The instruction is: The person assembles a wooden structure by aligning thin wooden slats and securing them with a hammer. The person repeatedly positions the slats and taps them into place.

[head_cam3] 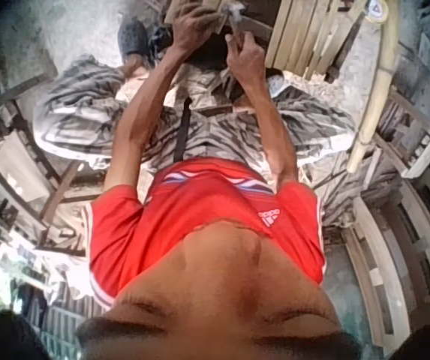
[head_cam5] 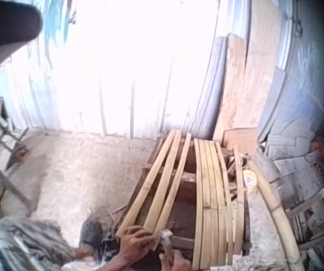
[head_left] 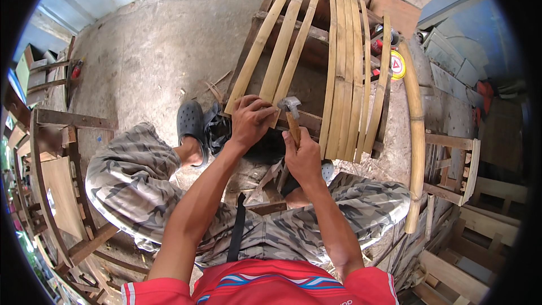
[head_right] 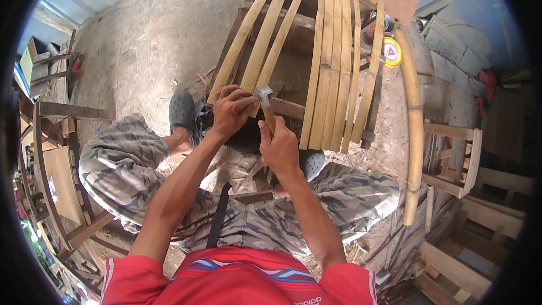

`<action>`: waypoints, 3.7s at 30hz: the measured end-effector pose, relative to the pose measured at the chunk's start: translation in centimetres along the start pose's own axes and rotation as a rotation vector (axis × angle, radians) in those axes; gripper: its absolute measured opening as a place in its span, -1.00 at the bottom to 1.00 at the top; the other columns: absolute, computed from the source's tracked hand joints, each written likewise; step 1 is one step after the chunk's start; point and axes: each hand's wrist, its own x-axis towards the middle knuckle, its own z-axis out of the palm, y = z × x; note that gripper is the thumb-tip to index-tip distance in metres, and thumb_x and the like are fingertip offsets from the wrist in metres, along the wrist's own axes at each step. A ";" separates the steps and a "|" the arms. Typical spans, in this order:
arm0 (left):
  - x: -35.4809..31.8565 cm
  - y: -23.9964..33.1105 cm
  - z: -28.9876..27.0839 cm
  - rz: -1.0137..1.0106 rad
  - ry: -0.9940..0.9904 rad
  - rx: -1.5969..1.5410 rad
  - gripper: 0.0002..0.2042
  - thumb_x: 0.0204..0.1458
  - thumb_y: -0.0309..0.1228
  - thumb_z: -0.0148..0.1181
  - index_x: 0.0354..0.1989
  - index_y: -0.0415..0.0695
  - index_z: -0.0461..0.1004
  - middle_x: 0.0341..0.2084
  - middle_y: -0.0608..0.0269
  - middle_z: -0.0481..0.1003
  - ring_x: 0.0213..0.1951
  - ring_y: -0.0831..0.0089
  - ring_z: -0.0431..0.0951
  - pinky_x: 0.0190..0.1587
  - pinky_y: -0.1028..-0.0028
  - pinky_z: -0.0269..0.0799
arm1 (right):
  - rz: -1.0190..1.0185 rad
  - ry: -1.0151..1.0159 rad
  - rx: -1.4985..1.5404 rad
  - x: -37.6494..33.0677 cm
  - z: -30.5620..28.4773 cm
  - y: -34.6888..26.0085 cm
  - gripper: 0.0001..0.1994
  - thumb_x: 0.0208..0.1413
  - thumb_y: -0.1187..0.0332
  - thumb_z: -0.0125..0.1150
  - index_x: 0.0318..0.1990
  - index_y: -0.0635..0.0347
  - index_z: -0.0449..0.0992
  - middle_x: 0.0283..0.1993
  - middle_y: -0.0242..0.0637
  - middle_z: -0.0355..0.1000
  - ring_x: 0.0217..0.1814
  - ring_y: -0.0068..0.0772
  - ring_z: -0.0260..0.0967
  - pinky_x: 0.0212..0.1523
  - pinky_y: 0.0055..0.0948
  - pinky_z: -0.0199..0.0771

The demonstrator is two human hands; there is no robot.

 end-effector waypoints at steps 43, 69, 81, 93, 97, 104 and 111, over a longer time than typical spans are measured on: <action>11.6 -2.3 4.7 -0.141 -0.522 0.429 -0.12 0.07 0.20 0.10 0.56 0.15 0.01 0.42 -0.38 0.08 0.54 -0.23 -0.24 0.37 -0.47 -0.53 | 0.007 0.045 0.046 -0.7 -0.9 -2.4 -0.71 0.34 0.20 0.22 -0.06 0.30 0.44 -0.46 0.04 0.51 -0.39 0.24 0.52 -0.39 -0.07 0.47; 11.5 -2.3 4.6 -0.139 -0.507 0.428 -0.11 0.04 0.20 0.12 0.55 0.18 0.03 0.39 -0.37 0.14 0.53 -0.24 -0.21 0.38 -0.45 -0.53 | -0.086 0.134 0.103 -1.3 0.6 -1.5 -0.73 0.37 0.20 0.15 -0.18 0.27 0.38 -0.47 0.11 0.49 -0.35 0.29 0.52 -0.41 -0.02 0.46; 11.5 -2.4 4.6 -0.120 -0.494 0.427 -0.10 0.03 0.23 0.12 0.55 0.21 0.01 0.36 -0.37 0.16 0.53 -0.26 -0.19 0.40 -0.41 -0.52 | 0.080 -0.065 -0.104 -0.4 0.5 -0.2 -0.71 0.36 0.18 0.17 -0.16 0.26 0.38 -0.45 0.05 0.51 -0.38 0.23 0.54 -0.43 -0.02 0.47; 11.4 -2.3 4.4 -0.126 -0.508 0.400 -0.10 0.02 0.24 0.15 0.55 0.24 0.03 0.36 -0.34 0.17 0.53 -0.25 -0.20 0.41 -0.37 -0.55 | 0.102 -0.059 -0.066 -0.9 0.6 -0.4 -0.71 0.36 0.18 0.16 -0.18 0.27 0.38 -0.48 0.09 0.47 -0.39 0.26 0.51 -0.42 -0.01 0.45; 11.5 -2.6 4.3 -0.146 -0.529 0.406 -0.10 0.01 0.25 0.15 0.55 0.25 0.05 0.38 -0.33 0.17 0.54 -0.22 -0.23 0.41 -0.37 -0.61 | 0.054 0.007 0.005 -1.2 0.1 -1.9 -0.69 0.36 0.16 0.15 -0.20 0.26 0.36 -0.47 0.13 0.49 -0.35 0.32 0.50 -0.41 0.08 0.44; 11.8 -2.2 4.3 -0.140 -0.516 0.396 -0.11 0.01 0.23 0.16 0.54 0.23 0.06 0.38 -0.33 0.17 0.54 -0.23 -0.22 0.42 -0.36 -0.60 | 0.080 -0.044 -0.053 -0.5 0.1 -1.2 -0.71 0.35 0.17 0.18 -0.18 0.26 0.38 -0.50 0.05 0.47 -0.40 0.24 0.51 -0.44 -0.03 0.43; 11.7 -2.0 4.1 -0.152 -0.533 0.393 -0.10 0.01 0.24 0.16 0.54 0.23 0.06 0.37 -0.31 0.17 0.53 -0.22 -0.21 0.42 -0.36 -0.59 | 0.017 0.015 -0.021 -1.3 1.1 -0.8 -0.69 0.36 0.16 0.18 -0.21 0.28 0.40 -0.58 0.02 0.39 -0.52 0.10 0.46 -0.46 -0.15 0.39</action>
